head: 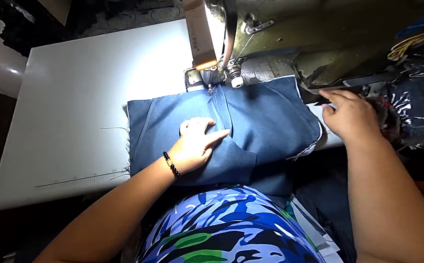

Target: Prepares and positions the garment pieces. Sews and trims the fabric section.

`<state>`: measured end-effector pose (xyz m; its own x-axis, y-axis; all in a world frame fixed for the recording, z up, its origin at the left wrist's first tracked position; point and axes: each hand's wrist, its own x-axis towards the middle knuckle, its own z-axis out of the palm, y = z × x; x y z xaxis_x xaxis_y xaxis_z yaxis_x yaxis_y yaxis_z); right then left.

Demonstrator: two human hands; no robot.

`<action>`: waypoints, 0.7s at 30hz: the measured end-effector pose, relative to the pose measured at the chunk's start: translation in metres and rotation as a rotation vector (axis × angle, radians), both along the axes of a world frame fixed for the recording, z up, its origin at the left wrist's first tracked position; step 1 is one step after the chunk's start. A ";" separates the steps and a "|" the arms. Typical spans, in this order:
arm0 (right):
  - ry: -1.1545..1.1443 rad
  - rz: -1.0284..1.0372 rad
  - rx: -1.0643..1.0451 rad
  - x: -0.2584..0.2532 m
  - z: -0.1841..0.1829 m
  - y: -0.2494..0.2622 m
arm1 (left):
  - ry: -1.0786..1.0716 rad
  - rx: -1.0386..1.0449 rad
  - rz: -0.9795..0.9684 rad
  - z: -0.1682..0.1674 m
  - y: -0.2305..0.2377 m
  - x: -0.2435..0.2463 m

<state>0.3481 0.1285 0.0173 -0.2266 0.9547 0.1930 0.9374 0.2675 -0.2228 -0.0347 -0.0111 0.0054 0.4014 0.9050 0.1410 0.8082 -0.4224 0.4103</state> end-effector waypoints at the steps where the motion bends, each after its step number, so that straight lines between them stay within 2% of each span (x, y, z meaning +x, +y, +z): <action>1: 0.014 0.035 0.034 0.002 -0.003 0.001 | 0.014 -0.032 0.012 0.003 -0.004 0.002; 5: 0.040 0.149 0.213 0.010 -0.015 -0.002 | -0.145 -0.182 0.168 0.007 -0.022 0.019; 8: 0.081 0.047 0.301 0.007 -0.004 -0.026 | -0.296 -0.242 0.232 0.005 -0.027 0.023; 10: 0.226 -0.020 0.433 -0.010 0.002 -0.051 | -0.322 -0.257 0.245 0.007 -0.026 0.024; 12: 0.487 0.064 0.483 -0.057 0.008 -0.080 | -0.305 -0.258 0.283 0.011 -0.024 0.030; 14: 0.768 0.302 0.270 -0.119 0.007 -0.109 | -0.301 -0.253 0.340 0.013 -0.023 0.039; 15: 0.827 0.387 0.144 -0.145 0.001 -0.116 | -0.309 -0.221 0.363 0.011 -0.023 0.043; 18: 0.686 0.431 -0.027 -0.174 -0.018 -0.107 | -0.244 -0.050 0.333 -0.004 -0.027 0.043; 21: 0.567 0.549 -0.110 -0.163 -0.021 -0.085 | -0.074 0.001 0.134 -0.006 -0.031 0.028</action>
